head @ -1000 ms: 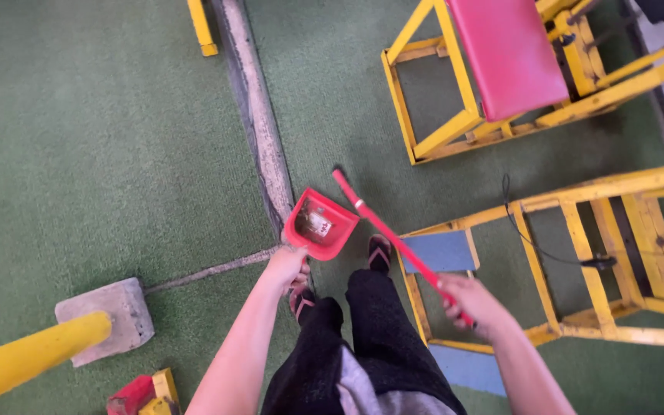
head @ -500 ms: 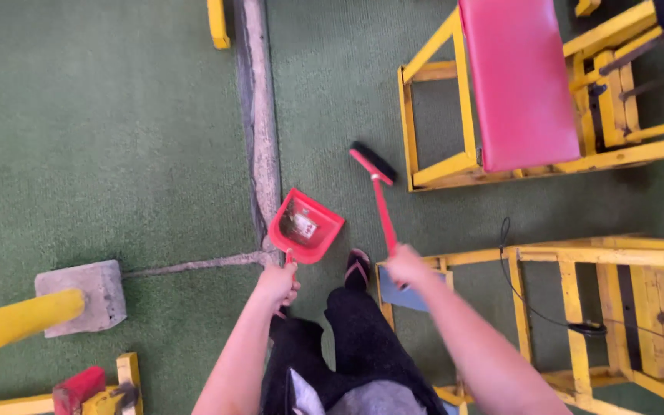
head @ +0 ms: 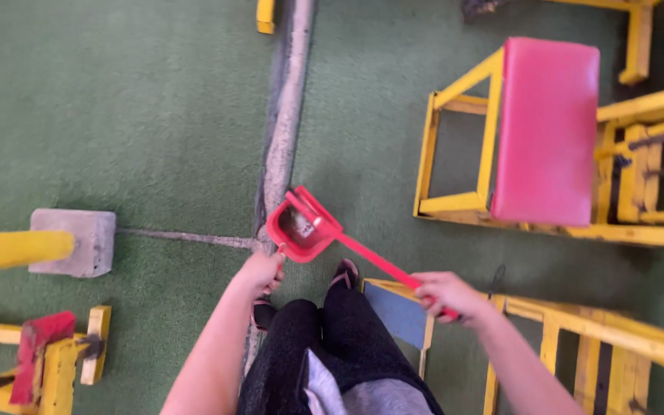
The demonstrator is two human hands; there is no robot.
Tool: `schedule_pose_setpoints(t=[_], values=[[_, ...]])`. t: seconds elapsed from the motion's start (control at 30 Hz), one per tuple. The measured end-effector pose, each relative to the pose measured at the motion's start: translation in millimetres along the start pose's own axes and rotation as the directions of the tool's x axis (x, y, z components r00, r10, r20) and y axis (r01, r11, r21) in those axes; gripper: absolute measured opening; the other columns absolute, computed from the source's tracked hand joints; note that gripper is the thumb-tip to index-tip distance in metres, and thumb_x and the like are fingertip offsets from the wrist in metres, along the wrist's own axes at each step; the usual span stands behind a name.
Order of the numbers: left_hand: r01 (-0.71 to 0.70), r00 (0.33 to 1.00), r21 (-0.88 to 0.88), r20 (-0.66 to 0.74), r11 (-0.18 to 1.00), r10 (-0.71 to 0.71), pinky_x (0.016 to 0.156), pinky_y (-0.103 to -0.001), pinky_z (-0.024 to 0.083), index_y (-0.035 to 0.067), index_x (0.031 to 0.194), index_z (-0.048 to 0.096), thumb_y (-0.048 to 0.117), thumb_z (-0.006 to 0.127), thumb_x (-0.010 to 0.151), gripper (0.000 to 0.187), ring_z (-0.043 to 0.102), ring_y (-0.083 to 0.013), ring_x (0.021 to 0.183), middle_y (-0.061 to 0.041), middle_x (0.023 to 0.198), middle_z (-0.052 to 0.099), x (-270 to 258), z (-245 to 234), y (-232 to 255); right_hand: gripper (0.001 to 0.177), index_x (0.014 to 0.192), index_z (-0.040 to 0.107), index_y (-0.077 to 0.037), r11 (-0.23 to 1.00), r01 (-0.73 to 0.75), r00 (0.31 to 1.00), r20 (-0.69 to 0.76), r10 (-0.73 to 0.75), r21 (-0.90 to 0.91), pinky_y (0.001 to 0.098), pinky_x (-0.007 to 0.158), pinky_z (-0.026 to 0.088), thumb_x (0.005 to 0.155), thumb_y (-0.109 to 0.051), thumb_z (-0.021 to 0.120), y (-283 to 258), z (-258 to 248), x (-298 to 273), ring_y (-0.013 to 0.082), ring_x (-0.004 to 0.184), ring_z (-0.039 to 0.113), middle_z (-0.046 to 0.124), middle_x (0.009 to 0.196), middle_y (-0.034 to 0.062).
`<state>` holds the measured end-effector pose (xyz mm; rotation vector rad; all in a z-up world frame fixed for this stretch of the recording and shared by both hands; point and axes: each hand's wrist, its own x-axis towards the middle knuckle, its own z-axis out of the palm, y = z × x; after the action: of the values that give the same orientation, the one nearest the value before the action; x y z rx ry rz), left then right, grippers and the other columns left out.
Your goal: The person is sweeping the floor of a gym weight training area using a broom and a dustpan.
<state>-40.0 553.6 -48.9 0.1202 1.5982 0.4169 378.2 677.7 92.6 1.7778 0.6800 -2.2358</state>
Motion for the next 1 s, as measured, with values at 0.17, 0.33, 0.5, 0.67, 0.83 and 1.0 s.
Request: schedule_pose_setpoints(t=[0.17,0.33,0.5,0.67,0.83,1.0], values=[[0.054,0.999,-0.04,0.002,0.998,-0.054,0.037,-0.034,0.03,-0.001,0.085,0.054,0.036,0.057,0.102,0.04,0.041,-0.015,0.041,-0.009,0.062,0.054,-12,10,-12,0.056,0.148,0.054,-0.017,0.921,0.131,0.971,-0.139,-0.194,-0.367,0.0283,0.036,0.036,0.093,-0.011,0.054,-72,-11,36,0.0109,0.044,0.046,0.05,0.062,0.0012],[0.066,0.998,-0.036,-0.006,0.997,-0.067,0.037,-0.034,0.029,0.0,0.087,0.053,0.035,0.056,0.102,0.039,0.041,-0.0144,0.041,-0.008,0.063,0.053,-22,11,-6,0.044,0.138,0.054,-0.007,0.878,0.255,0.928,-0.153,-0.34,-0.406,0.0358,0.039,0.04,0.094,-0.011,0.054,-88,-15,155,0.0183,0.044,0.049,0.051,0.059,0.0054],[0.111,0.992,-0.333,0.087,0.936,-0.086,0.039,-0.029,0.026,0.008,0.091,0.051,0.037,0.054,0.104,0.032,0.034,-0.0103,0.041,-0.002,0.062,0.047,-19,-3,-6,0.024,0.104,0.07,0.003,0.618,0.005,0.942,-0.204,-0.267,-0.787,0.0475,0.062,0.059,0.092,-0.011,0.053,-53,41,145,0.0353,0.068,0.075,0.074,0.081,0.0247],[0.128,0.991,-0.432,0.032,0.893,-0.127,0.042,-0.031,0.029,0.012,0.096,0.053,0.036,0.051,0.103,0.026,0.038,-0.0127,0.044,-0.004,0.065,0.05,-10,12,-7,0.049,0.135,0.054,-0.006,0.436,0.16,0.931,-0.012,-0.366,-0.886,0.0495,0.087,0.058,0.087,-0.015,0.058,54,43,126,0.0404,0.097,0.071,0.07,0.105,0.0247],[0.121,0.993,-0.432,0.053,0.894,-0.109,0.041,-0.031,0.03,0.009,0.096,0.053,0.035,0.05,0.104,0.028,0.038,-0.0121,0.043,-0.004,0.066,0.051,2,35,-7,0.062,0.148,0.054,-0.025,0.652,0.079,0.987,-0.033,-0.158,-0.754,0.0373,0.058,0.05,0.088,-0.013,0.057,-14,33,35,0.0211,0.061,0.06,0.066,0.077,0.0109],[0.133,0.991,-0.466,0.088,0.875,-0.104,0.043,-0.031,0.031,0.014,0.089,0.048,0.034,0.045,0.104,0.025,0.04,-0.0132,0.045,-0.004,0.067,0.05,-4,42,4,0.05,0.145,0.059,-0.018,0.816,0.09,0.989,-0.045,-0.141,-0.571,0.0298,0.036,0.039,0.096,-0.01,0.054,-106,33,29,0.0116,0.042,0.046,0.051,0.062,0.0019]])
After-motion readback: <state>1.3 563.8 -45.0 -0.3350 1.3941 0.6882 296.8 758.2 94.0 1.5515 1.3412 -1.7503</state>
